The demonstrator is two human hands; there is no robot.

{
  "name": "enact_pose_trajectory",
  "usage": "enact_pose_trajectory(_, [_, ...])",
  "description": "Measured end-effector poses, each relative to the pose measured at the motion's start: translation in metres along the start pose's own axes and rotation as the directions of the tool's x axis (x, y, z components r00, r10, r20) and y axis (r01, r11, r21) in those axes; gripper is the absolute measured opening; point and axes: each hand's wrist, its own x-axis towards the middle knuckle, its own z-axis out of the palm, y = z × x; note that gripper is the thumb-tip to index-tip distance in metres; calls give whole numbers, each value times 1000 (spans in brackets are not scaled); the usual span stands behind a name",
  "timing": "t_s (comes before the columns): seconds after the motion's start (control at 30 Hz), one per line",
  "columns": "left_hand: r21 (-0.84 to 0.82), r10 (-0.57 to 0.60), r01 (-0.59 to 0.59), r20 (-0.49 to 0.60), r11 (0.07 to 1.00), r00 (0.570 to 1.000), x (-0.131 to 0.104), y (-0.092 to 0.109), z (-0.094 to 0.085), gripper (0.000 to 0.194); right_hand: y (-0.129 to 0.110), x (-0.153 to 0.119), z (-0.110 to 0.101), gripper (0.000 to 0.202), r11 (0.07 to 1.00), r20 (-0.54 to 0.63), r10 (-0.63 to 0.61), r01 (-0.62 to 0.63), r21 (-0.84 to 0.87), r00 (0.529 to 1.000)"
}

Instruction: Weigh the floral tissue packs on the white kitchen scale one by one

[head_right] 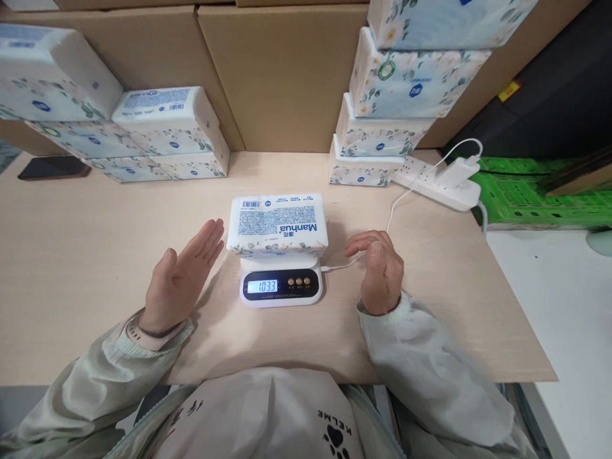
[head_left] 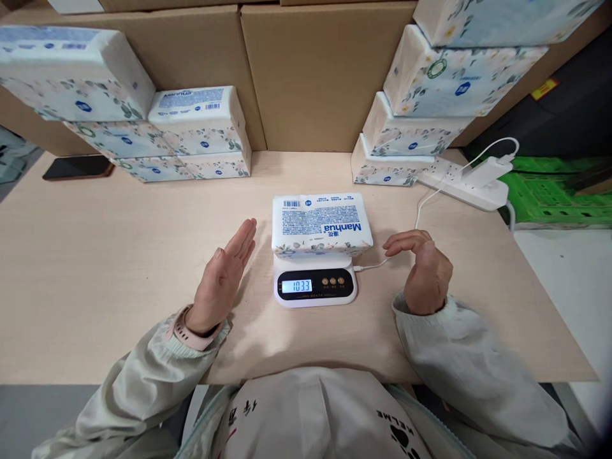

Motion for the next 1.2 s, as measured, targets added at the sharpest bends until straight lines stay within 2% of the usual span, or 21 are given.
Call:
enact_pose_trajectory(0.43, [-8,0,0,7,1000,1000,-2,1,1,67,2,-2,-1,55,1000,18,-20,20,10,1000])
enact_pose_trajectory(0.7, [-39,30,-29,36,999,999,-2,-2,-2,58,1,-3,-2,58,1000,14,-6,6,-15,1000])
enact_pose_trajectory(1.2, [-45,7,-5,49,999,999,-4,-3,0,60,2,-4,-3,59,999,49,29,-28,-23,998])
